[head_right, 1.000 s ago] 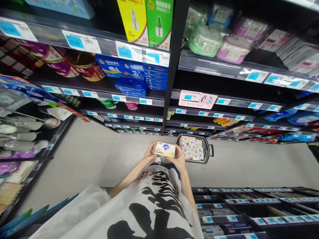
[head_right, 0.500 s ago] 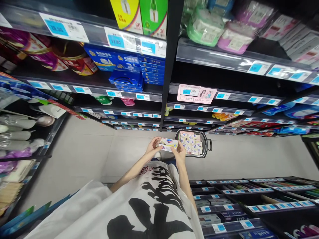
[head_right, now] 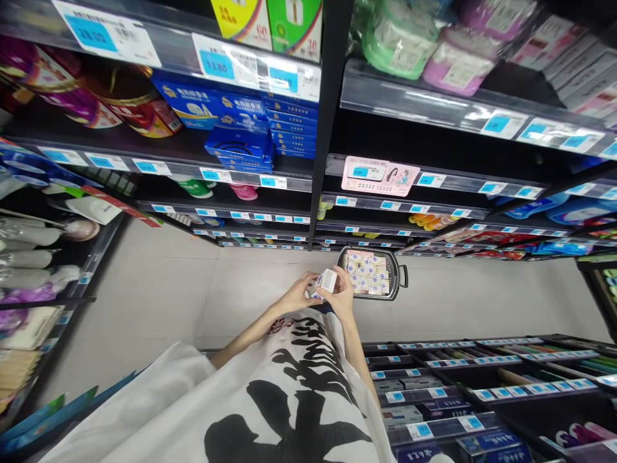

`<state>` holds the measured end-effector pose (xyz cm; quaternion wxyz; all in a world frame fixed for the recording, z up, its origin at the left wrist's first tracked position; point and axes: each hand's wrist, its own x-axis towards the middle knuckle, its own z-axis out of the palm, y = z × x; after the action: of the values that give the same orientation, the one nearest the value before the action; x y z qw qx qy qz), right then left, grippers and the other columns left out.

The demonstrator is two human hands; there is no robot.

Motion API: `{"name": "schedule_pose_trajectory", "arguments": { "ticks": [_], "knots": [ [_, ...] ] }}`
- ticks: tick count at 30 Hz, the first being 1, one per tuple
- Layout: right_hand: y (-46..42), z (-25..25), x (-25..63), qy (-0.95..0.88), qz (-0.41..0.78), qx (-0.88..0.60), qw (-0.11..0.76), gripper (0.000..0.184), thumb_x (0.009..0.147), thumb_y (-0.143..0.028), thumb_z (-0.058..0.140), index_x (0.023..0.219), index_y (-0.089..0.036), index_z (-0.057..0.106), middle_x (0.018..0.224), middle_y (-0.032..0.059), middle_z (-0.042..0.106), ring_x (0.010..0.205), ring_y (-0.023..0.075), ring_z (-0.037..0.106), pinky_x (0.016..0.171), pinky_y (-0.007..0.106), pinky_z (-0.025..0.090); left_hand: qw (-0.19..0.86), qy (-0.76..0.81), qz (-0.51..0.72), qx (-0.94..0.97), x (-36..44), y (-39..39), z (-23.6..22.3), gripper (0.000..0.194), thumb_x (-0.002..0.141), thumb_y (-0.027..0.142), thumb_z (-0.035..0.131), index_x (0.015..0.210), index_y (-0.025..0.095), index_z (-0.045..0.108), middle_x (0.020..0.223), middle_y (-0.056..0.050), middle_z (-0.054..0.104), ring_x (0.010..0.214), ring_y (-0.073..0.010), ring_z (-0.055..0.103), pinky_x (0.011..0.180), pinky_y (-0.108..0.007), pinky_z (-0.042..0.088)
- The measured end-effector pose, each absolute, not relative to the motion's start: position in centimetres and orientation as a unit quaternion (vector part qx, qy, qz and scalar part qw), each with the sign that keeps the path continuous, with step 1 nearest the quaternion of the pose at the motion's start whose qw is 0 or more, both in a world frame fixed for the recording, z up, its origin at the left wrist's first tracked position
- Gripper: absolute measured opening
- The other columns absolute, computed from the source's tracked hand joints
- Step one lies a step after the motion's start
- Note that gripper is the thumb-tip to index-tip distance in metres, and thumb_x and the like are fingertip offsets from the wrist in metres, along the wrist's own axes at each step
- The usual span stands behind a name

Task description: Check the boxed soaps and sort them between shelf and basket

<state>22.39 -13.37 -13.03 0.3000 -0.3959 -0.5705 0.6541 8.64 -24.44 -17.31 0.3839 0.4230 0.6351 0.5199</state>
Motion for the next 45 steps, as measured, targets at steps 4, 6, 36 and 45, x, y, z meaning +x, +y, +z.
{"name": "schedule_pose_trajectory", "arguments": {
  "ticks": [4, 6, 36, 45],
  "knots": [
    [-13.8, -12.4, 22.2, -0.617, 0.636, -0.371, 0.277, 0.080, 0.051, -0.027, 0.099, 0.125, -0.024, 0.069, 0.122, 0.0110, 0.075, 0.115, 0.0316, 0.068, 0.095, 0.043, 0.058, 0.337, 0.622, 0.561, 0.429, 9.1, -24.2, -16.7, 0.069, 0.072, 0.024, 0.089, 0.136, 0.021, 0.062, 0.134, -0.016, 0.064, 0.122, -0.0329, 0.063, 0.104, -0.047, 0.053],
    [-14.0, -12.4, 22.1, -0.626, 0.639, -0.356, 0.270, 0.082, 0.053, -0.027, 0.099, 0.129, -0.024, 0.068, 0.126, 0.0109, 0.074, 0.110, 0.0295, 0.068, 0.094, 0.042, 0.057, 0.343, 0.614, 0.577, 0.416, 9.3, -24.2, -16.2, 0.069, 0.071, 0.018, 0.085, 0.136, 0.022, 0.062, 0.134, -0.015, 0.065, 0.120, -0.0312, 0.065, 0.097, -0.043, 0.058],
    [-12.3, -12.4, 23.7, -0.695, 0.615, -0.321, 0.188, 0.066, 0.062, -0.035, 0.095, 0.123, -0.025, 0.071, 0.115, 0.0074, 0.077, 0.093, 0.0242, 0.069, 0.080, 0.039, 0.056, 0.533, 0.444, 0.703, 0.157, 8.3, -25.8, -15.4, 0.079, 0.067, 0.030, 0.096, 0.138, 0.023, 0.062, 0.128, -0.010, 0.075, 0.127, -0.0309, 0.067, 0.100, -0.038, 0.056],
    [-12.1, -13.1, 23.9, -0.704, 0.602, -0.320, 0.199, 0.070, 0.058, -0.046, 0.098, 0.119, -0.026, 0.069, 0.102, 0.0049, 0.076, 0.089, 0.0245, 0.069, 0.080, 0.040, 0.057, 0.558, 0.448, 0.686, 0.131, 8.0, -25.4, -15.7, 0.081, 0.065, 0.032, 0.096, 0.137, 0.024, 0.062, 0.124, -0.009, 0.076, 0.121, -0.0312, 0.069, 0.098, -0.039, 0.056]
  ]
}}
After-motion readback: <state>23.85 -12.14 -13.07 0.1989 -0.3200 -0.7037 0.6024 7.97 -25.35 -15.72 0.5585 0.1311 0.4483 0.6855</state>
